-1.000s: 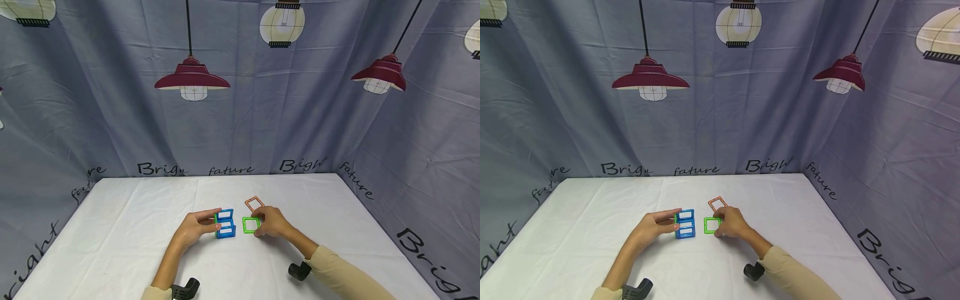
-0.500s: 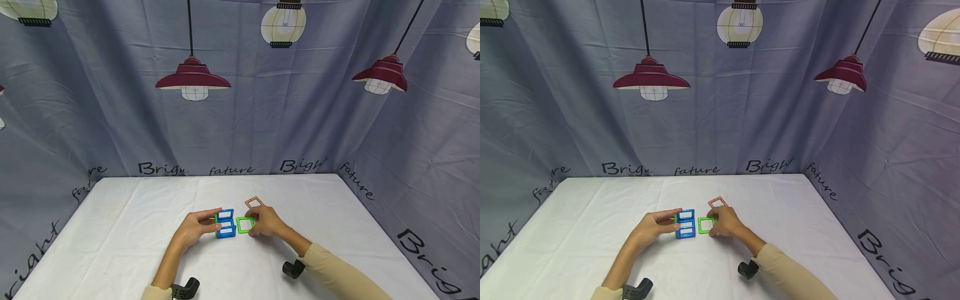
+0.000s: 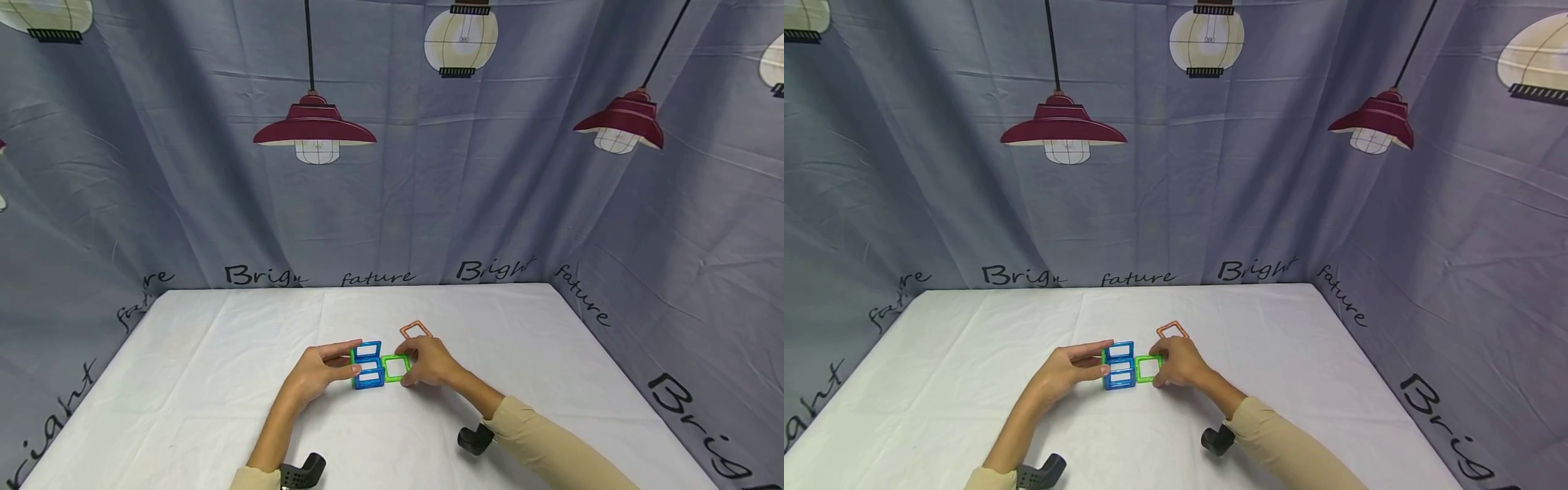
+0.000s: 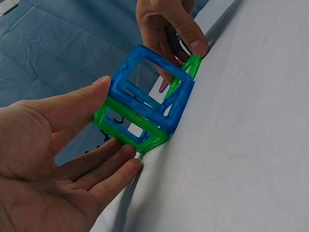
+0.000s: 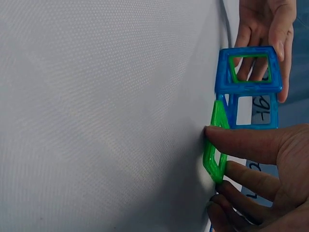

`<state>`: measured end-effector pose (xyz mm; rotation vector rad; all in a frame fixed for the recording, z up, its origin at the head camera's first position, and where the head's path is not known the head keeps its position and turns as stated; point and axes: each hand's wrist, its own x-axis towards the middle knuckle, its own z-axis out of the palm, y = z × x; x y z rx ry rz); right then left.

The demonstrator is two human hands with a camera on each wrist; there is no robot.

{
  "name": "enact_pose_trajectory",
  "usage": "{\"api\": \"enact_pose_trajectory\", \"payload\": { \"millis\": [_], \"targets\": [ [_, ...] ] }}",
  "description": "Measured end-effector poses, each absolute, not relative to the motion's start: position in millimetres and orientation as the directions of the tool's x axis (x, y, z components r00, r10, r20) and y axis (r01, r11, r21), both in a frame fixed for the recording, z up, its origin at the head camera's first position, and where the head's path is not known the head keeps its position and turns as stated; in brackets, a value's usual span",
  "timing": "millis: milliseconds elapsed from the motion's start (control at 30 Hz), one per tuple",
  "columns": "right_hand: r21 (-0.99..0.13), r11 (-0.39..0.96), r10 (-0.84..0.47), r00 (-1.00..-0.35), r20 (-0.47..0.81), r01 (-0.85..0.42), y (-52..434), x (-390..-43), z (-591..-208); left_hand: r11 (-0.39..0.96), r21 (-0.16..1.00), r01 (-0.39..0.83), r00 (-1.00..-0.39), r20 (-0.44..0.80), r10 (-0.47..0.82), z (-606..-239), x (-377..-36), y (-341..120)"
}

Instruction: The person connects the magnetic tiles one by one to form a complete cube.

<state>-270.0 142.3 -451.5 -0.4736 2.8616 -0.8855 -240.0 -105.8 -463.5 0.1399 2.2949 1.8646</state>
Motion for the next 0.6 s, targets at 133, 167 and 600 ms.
{"api": "enact_pose_trajectory", "payload": {
  "millis": [133,167,600],
  "targets": [
    [-0.562,0.785,-0.329,-0.944,-0.019,-0.262,142.6,-269.4,-451.1,0.216,0.975,-0.04,-0.979,-0.082,0.188,-463.3,-239.4,-106.0],
    [-0.558,0.788,-0.329,-0.944,-0.023,-0.261,142.3,-269.6,-450.4,0.219,0.975,-0.038,-0.979,-0.08,0.189,-463.0,-239.2,-106.7],
    [-0.579,0.792,-0.272,-0.961,-0.054,-0.192,147.2,-269.1,-450.6,0.213,0.976,-0.034,-0.978,-0.077,0.195,-464.4,-240.7,-107.3]
  ]
}}
